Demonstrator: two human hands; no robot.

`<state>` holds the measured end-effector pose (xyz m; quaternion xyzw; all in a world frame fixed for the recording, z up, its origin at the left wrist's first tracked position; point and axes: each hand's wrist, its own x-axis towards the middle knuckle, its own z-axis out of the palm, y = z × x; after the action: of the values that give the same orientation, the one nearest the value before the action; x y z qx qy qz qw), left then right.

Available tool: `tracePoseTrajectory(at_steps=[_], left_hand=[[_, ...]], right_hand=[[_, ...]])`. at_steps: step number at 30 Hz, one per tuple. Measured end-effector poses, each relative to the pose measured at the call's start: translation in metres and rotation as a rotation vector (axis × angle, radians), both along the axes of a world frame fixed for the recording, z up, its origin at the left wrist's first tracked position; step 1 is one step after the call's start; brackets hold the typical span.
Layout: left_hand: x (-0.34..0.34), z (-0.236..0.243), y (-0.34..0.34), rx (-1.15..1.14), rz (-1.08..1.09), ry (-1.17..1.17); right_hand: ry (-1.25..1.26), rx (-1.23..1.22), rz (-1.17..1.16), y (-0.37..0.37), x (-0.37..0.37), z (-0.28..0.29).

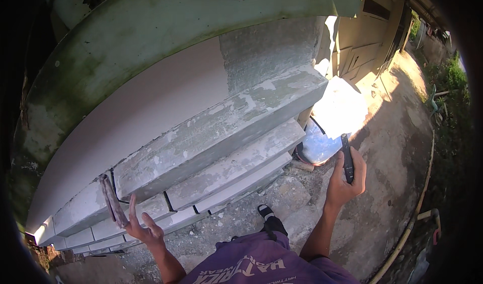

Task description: Applying and smoothing wall putty or joint compound onto a concrete wall using a putty knife.

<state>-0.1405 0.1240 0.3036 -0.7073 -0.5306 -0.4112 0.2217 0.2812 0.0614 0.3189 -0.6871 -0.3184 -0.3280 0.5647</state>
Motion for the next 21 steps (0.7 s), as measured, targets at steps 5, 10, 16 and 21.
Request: tracePoseTrajectory(at_steps=[5,10,16,21], left_hand=[[0.074,0.043,0.030,-0.243,0.211,0.058],[0.123,0.052,0.046,-0.190,0.242,0.147],[0.189,0.056,0.054,-0.267,0.074,0.161],[0.258,0.052,0.072,-0.186,-0.023,0.218]], right_hand=[[0.016,-0.003,0.000,-0.027,0.008,-0.013],[-0.101,-0.132,-0.135,-0.067,0.024,-0.021],[-0.086,-0.159,-0.197,-0.109,0.040,-0.037],[-0.055,-0.198,-0.290,-0.138,0.049,-0.046]])
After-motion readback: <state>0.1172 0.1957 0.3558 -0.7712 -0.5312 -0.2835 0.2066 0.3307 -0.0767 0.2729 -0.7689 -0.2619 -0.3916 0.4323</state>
